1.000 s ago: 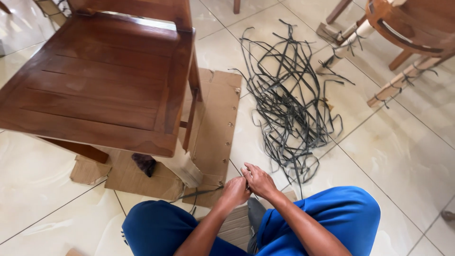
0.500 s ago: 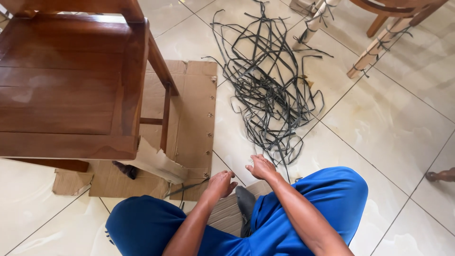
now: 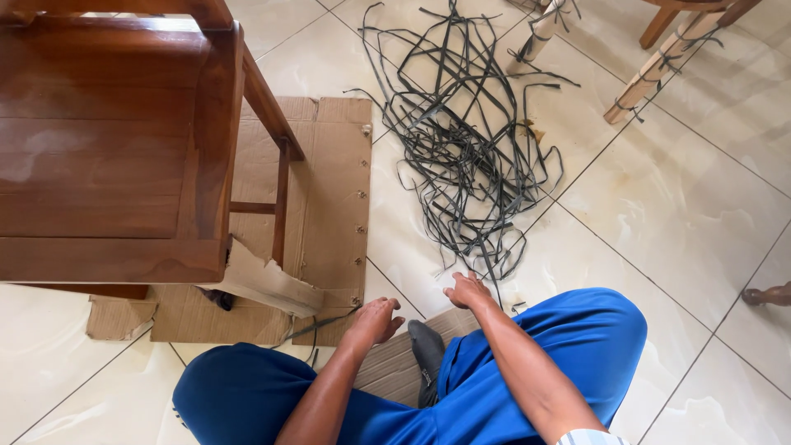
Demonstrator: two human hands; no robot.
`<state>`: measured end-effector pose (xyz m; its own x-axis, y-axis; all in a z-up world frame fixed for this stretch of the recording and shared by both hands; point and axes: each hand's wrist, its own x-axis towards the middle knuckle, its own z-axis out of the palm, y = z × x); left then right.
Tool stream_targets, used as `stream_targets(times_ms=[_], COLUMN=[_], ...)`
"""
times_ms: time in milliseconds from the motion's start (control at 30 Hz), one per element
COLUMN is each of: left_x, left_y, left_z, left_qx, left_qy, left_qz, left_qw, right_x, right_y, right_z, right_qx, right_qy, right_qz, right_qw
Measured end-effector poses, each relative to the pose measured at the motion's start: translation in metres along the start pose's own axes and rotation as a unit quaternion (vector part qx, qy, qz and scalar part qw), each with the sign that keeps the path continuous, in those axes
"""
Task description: Polishing a wooden chair with a cloth and then wrapping the legs with cardboard and plastic strips.
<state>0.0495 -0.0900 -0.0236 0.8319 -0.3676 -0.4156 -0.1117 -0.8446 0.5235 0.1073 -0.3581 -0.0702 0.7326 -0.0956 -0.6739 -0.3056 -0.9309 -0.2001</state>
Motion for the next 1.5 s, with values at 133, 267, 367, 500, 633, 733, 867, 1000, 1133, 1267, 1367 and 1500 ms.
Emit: stream_targets(times_ms=[133,267,367,500,633,733,867,1000,1133,1267,1367,1500], left_x=[0.002,0.004,0.008,0.006,0.008,0.005,0.003,0.004,0.001,-0.003,-0.004,-0.007], left_y=[-0.005,-0.01,-0.013,-0.007,-0.013,-0.015,-0.016,-0.021,-0.021,-0.02,-0.027,-0.033], left_z=[0.004,0.007,0.006,-0.003,0.004,0.003,0.0,0.005,0.003,-0.002,0.001,0.003], left_qx=[0.0,0.001,0.003,-0.003,-0.006,-0.006,-0.012,-0.011,-0.013,-0.017,-0.016,-0.018], left_qy=[0.001,0.0,-0.007,-0.007,0.004,0.005,0.002,0.012,0.0,-0.004,-0.004,-0.004], left_qz=[0.003,0.001,0.011,-0.007,0.003,0.01,-0.005,0.007,-0.007,-0.023,-0.027,-0.032], left_qw=[1.0,1.0,1.0,1.0,1.0,1.0,1.0,1.0,1.0,1.0,0.999,0.999], right_x=[-0.002,-0.005,0.004,0.0,-0.001,0.019,0.043,0.032,0.024,0.02,0.037,0.053], right_y=[0.001,-0.003,-0.002,-0.005,-0.013,-0.004,0.005,-0.003,-0.019,-0.031,-0.028,-0.023], right_z=[0.004,0.003,0.008,0.005,0.001,0.011,0.02,0.018,0.006,-0.009,-0.008,0.004], right_qx=[-0.008,-0.001,-0.026,-0.039,-0.011,0.029,0.026,-0.006,-0.047,0.014,0.045,0.039], right_qy=[-0.026,-0.025,-0.014,-0.009,0.035,0.083,0.042,0.035,0.045,0.11,0.122,0.061], right_qz=[0.026,0.051,0.048,0.02,0.008,0.023,0.056,0.031,0.014,-0.044,-0.074,-0.049], right_qw=[0.999,0.998,0.998,0.999,0.999,0.996,0.997,0.999,0.998,0.993,0.989,0.996])
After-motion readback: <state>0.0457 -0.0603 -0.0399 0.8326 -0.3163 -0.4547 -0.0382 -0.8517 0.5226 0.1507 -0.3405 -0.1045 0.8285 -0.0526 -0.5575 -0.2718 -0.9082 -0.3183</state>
